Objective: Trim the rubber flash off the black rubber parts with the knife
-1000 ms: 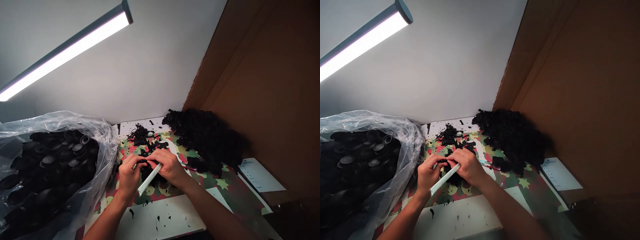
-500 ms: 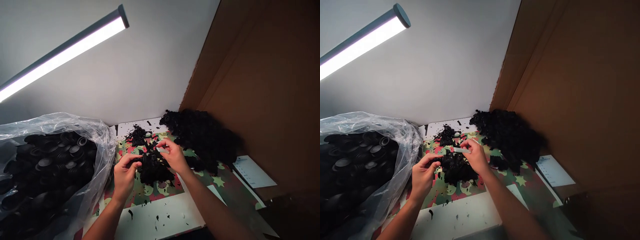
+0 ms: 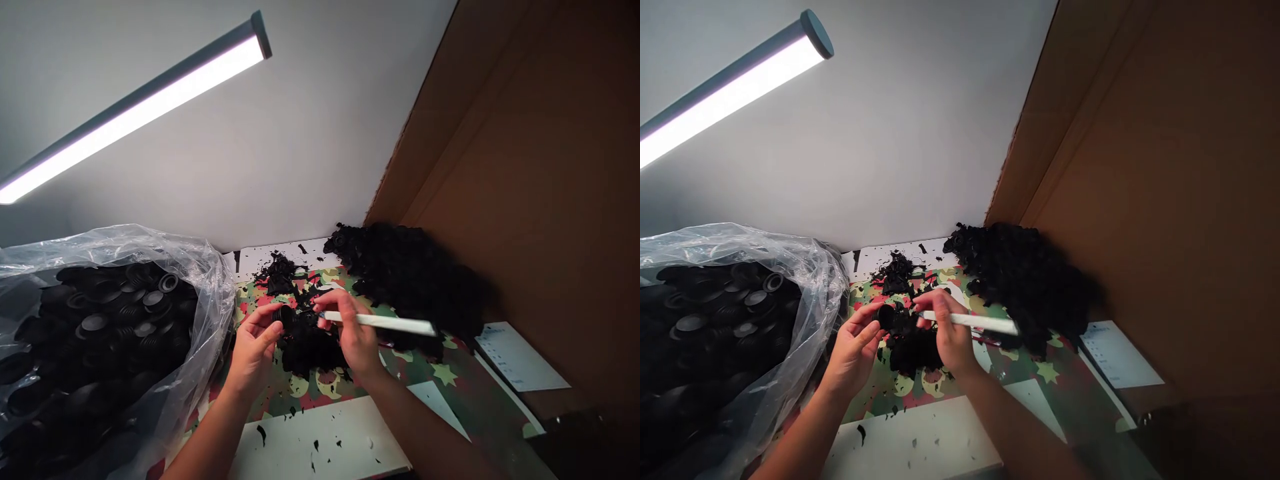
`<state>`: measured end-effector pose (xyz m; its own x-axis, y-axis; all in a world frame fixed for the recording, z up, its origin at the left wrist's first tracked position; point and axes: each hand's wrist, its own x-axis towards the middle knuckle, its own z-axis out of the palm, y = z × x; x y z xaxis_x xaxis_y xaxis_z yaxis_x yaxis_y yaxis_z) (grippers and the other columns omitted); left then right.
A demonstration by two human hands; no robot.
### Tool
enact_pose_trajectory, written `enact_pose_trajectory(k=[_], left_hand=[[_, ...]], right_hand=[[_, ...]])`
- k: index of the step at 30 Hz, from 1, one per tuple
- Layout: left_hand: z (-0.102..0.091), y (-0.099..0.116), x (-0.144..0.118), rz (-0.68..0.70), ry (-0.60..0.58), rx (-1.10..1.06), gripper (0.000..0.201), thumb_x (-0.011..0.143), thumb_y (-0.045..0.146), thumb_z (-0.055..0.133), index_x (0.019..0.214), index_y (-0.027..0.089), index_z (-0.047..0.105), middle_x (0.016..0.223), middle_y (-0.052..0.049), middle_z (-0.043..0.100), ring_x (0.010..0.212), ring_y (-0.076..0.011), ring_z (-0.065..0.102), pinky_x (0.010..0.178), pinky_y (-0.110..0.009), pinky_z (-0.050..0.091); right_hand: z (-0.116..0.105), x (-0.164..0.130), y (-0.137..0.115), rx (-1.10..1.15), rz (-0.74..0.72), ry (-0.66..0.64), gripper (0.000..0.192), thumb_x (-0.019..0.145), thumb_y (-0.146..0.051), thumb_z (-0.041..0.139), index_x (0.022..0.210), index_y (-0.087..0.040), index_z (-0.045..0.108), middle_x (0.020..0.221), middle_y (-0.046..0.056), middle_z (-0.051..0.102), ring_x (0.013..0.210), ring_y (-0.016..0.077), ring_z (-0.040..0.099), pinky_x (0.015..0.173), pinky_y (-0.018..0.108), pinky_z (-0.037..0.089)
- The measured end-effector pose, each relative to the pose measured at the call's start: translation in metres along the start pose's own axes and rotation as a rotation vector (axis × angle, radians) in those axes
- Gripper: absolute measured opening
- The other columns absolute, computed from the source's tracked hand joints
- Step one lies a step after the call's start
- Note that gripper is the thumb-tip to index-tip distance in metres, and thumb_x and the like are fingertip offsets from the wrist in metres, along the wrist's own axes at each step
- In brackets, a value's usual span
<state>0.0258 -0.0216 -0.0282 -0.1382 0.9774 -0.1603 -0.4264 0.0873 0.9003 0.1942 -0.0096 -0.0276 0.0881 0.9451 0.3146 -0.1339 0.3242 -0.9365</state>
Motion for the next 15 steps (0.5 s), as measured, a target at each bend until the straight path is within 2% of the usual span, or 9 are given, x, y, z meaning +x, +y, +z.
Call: enact_pose_trajectory(k=[3, 7, 12, 15], left_hand=[[-0.001, -0.001, 0.001, -0.003, -0.004, -0.054, 0.043, 0.053, 0.034, 0.096, 0.089, 0.019, 0.077, 0.093, -0.004, 0.074, 0.082, -0.0165, 0.069, 0.074, -0.025, 0.057], [-0.002, 0.0, 0.003, 0.014, -0.039, -0.078, 0.041, 0.058, 0.032, 0.094, 0.092, 0.02, 0.075, 0.095, -0.003, 0.073, 0.083, -0.0148, 0.069, 0.074, -0.023, 0.057], [-0.001, 0.001, 0.003, 0.01, -0.044, -0.069, 0.044, 0.055, 0.033, 0.096, 0.091, 0.019, 0.074, 0.095, -0.003, 0.073, 0.082, -0.0149, 0.069, 0.073, -0.023, 0.058], [-0.002, 0.001, 0.003, 0.019, -0.041, -0.058, 0.044, 0.054, 0.032, 0.096, 0.09, 0.018, 0.074, 0.092, -0.003, 0.072, 0.082, -0.0151, 0.069, 0.072, -0.023, 0.059]], right_hand=[[0.004, -0.007, -0.003, 0.024, -0.038, -0.028, 0.021, 0.095, -0.043, 0.061, 0.101, -0.024, 0.063, 0.094, 0.004, 0.072, 0.074, 0.0171, 0.072, 0.069, 0.032, 0.061], [0.004, -0.012, -0.003, -0.036, -0.149, -0.103, 0.011, 0.095, -0.033, 0.062, 0.09, -0.024, 0.06, 0.101, 0.008, 0.073, 0.095, 0.0219, 0.071, 0.083, 0.039, 0.061], [-0.004, -0.009, -0.005, -0.29, -0.361, -0.259, 0.016, 0.093, -0.022, 0.061, 0.078, -0.023, 0.057, 0.116, 0.008, 0.073, 0.08, 0.0175, 0.067, 0.078, 0.037, 0.057], [-0.004, -0.007, -0.002, -0.371, -0.421, -0.292, 0.016, 0.094, -0.02, 0.058, 0.079, -0.024, 0.056, 0.115, 0.008, 0.075, 0.083, 0.0191, 0.067, 0.078, 0.038, 0.055]])
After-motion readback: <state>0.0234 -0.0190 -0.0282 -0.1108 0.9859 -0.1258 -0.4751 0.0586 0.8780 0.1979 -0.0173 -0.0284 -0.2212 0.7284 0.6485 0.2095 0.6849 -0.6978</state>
